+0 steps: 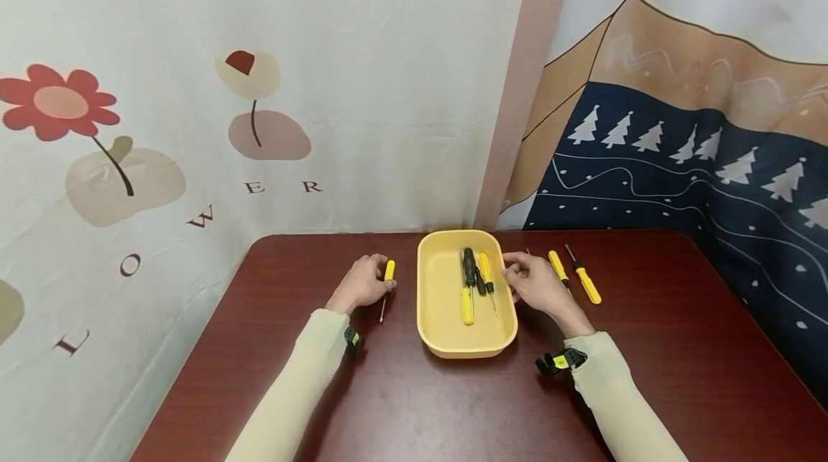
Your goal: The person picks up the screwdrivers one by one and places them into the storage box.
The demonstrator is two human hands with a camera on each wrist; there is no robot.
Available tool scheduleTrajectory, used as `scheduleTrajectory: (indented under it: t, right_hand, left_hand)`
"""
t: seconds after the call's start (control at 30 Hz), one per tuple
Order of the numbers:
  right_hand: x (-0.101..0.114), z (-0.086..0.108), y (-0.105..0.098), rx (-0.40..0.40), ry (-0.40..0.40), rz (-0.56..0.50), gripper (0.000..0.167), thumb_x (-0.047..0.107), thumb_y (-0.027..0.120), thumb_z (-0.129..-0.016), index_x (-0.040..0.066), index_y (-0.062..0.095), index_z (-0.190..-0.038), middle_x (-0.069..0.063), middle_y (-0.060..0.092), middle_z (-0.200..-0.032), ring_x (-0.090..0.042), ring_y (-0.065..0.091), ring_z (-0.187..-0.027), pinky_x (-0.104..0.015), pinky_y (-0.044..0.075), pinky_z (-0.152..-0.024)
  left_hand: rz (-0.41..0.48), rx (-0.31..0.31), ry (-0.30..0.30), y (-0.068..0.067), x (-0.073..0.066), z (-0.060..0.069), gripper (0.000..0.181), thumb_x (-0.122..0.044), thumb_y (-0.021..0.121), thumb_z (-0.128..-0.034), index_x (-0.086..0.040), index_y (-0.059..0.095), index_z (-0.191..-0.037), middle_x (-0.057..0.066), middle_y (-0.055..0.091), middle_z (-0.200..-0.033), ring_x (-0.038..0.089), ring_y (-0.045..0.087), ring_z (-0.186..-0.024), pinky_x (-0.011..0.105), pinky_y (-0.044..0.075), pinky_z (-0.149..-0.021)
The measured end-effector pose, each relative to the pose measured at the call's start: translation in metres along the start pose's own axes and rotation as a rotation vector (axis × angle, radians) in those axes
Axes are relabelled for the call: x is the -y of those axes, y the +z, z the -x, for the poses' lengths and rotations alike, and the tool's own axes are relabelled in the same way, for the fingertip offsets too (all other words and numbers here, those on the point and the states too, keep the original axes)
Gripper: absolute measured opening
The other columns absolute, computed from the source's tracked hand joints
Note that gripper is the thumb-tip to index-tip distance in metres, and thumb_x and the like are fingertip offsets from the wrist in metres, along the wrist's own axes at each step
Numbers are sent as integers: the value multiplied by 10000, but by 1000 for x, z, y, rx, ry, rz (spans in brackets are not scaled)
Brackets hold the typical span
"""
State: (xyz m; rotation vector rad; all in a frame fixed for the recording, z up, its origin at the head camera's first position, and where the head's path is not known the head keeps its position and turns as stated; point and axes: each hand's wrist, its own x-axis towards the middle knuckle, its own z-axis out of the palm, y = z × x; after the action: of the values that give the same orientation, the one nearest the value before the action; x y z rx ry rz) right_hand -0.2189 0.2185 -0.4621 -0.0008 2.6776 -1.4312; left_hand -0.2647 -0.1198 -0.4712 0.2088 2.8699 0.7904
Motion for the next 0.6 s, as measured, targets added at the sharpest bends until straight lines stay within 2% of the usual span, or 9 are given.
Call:
scheduleTrajectory:
  t: [0.13,0.33,0.43,0.6]
  right_hand:
    - [0,0,1,0,5,-9,421,164,596,-1046,27,539,-1440,-159,631,-1030,-164,657,-696,-422,642,-698]
    - [-1,1,2,2,0,-14,423,160,595,-1046,22,537,-1442,-164,634,-1030,-158,657,-684,-419,641,-686]
    - [-2,0,1,1,-8,-19,419,155,590,-1045,25,543,-1440,-165,637,-1033,-161,661,-680,-410,640,-678]
    - [-4,0,0,3,-19,-23,425,149,580,-1040,12,540,-1441,-169,643,-1036,-154,671,-688,-398,641,-673]
  left_hand:
    - [37,21,-42,0,-1,-2,601,-212,768,-912,-15,532,-1429,127,669,-1021,215,633,-842,352,567,-780]
    - [139,58,-93,1,-3,-2,593,-145,747,-927,-11,502,-1450,129,668,-928,181,645,-638,282,571,-573]
    - [173,64,-91,0,-5,-2,583,-108,740,-927,5,500,-1446,140,666,-894,179,645,-573,276,580,-528]
    - [182,70,-87,0,-7,-2,567,-79,733,-924,19,507,-1434,156,674,-890,173,648,-546,280,587,-508]
